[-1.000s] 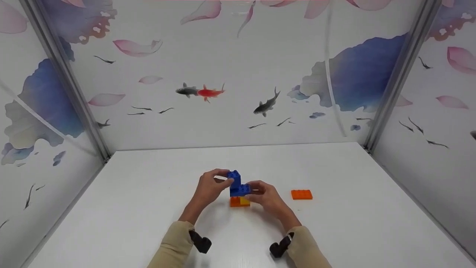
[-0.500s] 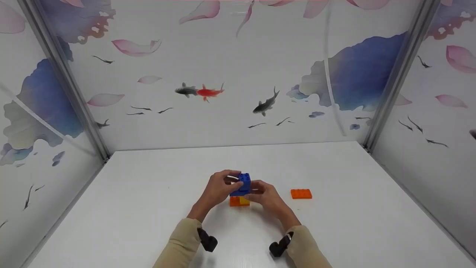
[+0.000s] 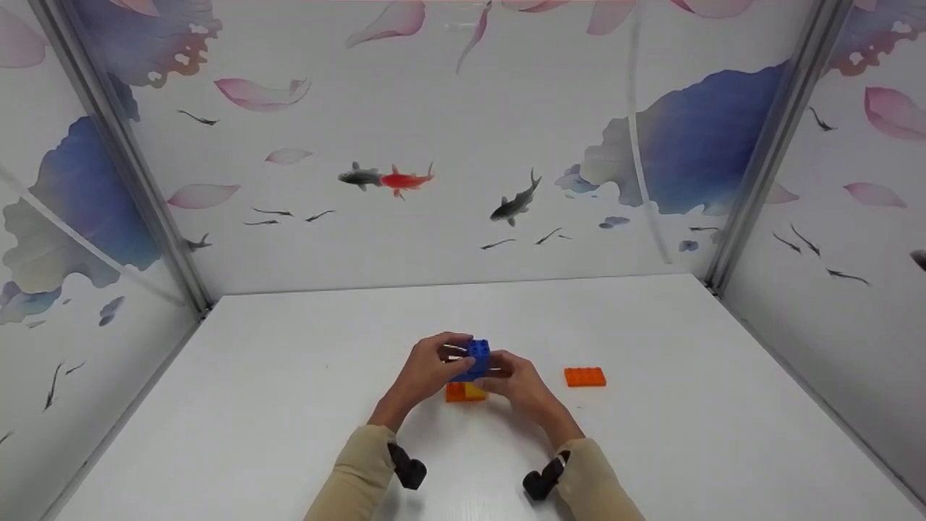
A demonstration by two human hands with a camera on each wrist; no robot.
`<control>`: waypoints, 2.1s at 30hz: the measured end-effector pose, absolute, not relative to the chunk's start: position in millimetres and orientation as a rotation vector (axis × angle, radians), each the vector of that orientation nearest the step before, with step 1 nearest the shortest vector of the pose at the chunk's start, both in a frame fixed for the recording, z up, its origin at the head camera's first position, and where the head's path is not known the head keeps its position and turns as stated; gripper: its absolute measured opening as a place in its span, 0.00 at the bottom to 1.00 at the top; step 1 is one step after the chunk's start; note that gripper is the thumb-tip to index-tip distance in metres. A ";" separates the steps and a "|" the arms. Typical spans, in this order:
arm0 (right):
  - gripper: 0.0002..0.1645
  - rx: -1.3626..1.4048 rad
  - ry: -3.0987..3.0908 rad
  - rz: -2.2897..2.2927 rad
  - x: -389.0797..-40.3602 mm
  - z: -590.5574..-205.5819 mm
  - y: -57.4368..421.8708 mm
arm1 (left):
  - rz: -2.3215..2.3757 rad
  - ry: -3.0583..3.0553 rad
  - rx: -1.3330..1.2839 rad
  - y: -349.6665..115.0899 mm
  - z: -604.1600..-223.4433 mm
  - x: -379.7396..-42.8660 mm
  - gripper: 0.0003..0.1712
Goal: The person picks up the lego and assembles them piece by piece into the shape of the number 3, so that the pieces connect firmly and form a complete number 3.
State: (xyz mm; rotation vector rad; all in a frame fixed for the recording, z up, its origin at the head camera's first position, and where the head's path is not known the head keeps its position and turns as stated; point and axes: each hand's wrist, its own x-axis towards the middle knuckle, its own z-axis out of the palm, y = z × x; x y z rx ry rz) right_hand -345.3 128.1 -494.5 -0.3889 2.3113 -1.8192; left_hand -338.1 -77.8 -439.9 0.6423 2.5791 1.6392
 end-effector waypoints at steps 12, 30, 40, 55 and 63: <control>0.31 -0.399 2.308 -1.816 -345.8 -494.2 127.3 | 1.707 2.517 0.634 -79.7 -445.8 -343.9 0.25; 0.31 -0.398 2.309 -1.822 -346.4 -494.6 128.0 | 1.699 2.470 0.637 -85.5 -448.3 -351.4 0.24; 0.33 -0.389 2.312 -1.815 -344.3 -495.4 127.2 | 1.731 2.438 0.662 -89.5 -453.4 -354.3 0.24; 0.34 -0.324 2.325 -1.789 -346.3 -495.4 128.2 | 1.706 2.475 0.639 -86.9 -452.1 -352.1 0.23; 0.34 -0.318 2.309 -1.802 -345.4 -493.7 127.8 | 1.719 2.505 0.639 -84.9 -454.7 -349.2 0.23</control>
